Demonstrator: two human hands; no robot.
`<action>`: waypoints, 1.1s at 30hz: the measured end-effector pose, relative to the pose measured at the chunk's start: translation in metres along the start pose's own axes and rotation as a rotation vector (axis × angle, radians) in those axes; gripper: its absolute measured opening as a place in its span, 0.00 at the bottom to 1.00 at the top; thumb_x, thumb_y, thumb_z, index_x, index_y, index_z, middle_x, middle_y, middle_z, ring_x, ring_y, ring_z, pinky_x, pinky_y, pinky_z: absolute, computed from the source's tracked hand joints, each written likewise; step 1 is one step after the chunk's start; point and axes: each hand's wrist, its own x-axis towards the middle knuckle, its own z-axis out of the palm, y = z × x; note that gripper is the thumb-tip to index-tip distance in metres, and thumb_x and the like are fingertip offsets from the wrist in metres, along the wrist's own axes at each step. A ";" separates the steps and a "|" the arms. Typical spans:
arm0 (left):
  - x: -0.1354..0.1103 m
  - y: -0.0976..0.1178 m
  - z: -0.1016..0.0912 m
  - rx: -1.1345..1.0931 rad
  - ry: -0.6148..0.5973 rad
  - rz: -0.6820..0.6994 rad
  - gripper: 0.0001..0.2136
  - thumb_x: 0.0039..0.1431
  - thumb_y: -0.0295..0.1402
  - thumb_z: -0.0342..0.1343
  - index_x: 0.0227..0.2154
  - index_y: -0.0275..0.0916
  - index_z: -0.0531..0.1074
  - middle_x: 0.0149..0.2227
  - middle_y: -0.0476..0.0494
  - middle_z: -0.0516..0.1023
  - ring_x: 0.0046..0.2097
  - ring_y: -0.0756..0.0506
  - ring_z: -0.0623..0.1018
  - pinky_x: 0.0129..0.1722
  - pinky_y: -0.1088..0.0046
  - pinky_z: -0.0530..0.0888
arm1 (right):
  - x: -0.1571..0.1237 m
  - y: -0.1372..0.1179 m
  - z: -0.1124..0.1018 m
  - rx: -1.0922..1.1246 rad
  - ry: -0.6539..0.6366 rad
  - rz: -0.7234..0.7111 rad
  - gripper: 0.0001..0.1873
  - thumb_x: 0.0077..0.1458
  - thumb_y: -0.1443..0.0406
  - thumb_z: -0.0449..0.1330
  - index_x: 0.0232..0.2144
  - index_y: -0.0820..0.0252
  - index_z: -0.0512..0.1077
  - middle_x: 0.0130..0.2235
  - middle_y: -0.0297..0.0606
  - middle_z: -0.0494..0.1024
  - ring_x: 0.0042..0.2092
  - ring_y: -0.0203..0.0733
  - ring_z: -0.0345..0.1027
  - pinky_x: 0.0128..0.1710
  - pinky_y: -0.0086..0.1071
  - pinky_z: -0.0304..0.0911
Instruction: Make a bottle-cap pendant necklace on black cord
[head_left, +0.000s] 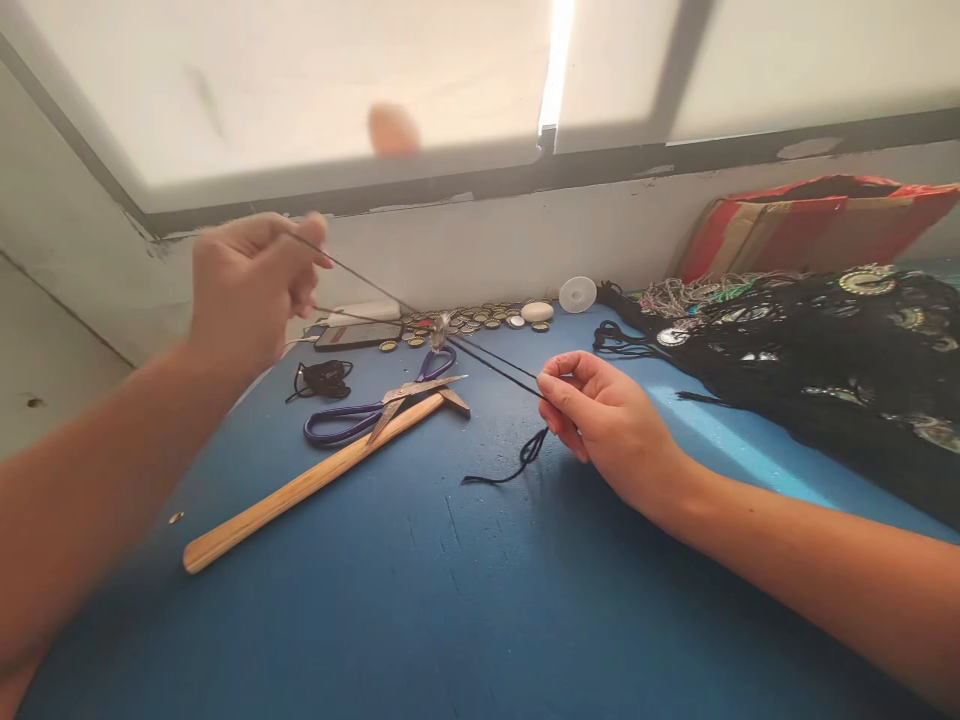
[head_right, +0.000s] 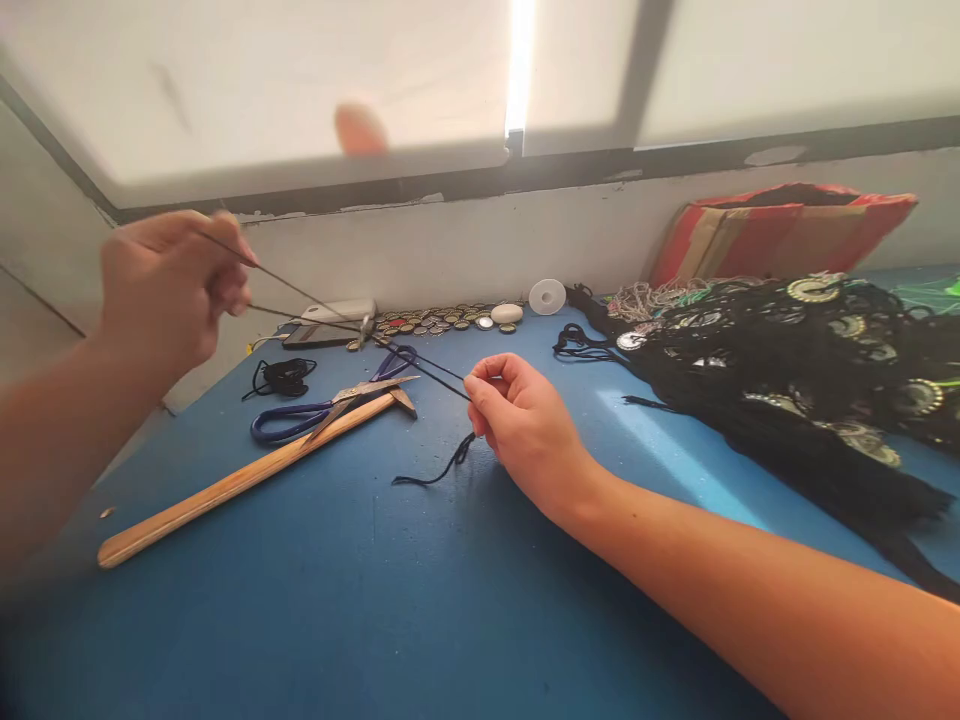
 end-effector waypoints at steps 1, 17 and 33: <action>0.005 0.000 -0.002 -0.147 -0.077 -0.150 0.13 0.56 0.41 0.55 0.20 0.41 0.69 0.16 0.53 0.56 0.18 0.53 0.55 0.18 0.72 0.55 | 0.000 0.000 0.000 0.004 -0.007 -0.005 0.08 0.58 0.60 0.57 0.32 0.56 0.62 0.18 0.25 0.66 0.18 0.27 0.52 0.15 0.22 0.47; 0.030 -0.034 -0.024 -0.086 -0.091 -0.359 0.18 0.55 0.49 0.53 0.18 0.44 0.65 0.11 0.57 0.47 0.17 0.52 0.44 0.20 0.70 0.44 | 0.001 0.000 0.000 0.025 0.004 0.004 0.09 0.57 0.60 0.57 0.33 0.56 0.61 0.18 0.25 0.65 0.17 0.28 0.50 0.15 0.24 0.44; 0.041 -0.065 -0.050 0.127 -0.033 -0.257 0.18 0.53 0.51 0.54 0.20 0.43 0.68 0.10 0.57 0.52 0.16 0.52 0.48 0.18 0.69 0.46 | 0.001 0.000 -0.001 0.008 0.015 0.019 0.10 0.56 0.59 0.59 0.32 0.57 0.62 0.18 0.25 0.64 0.18 0.28 0.50 0.16 0.24 0.44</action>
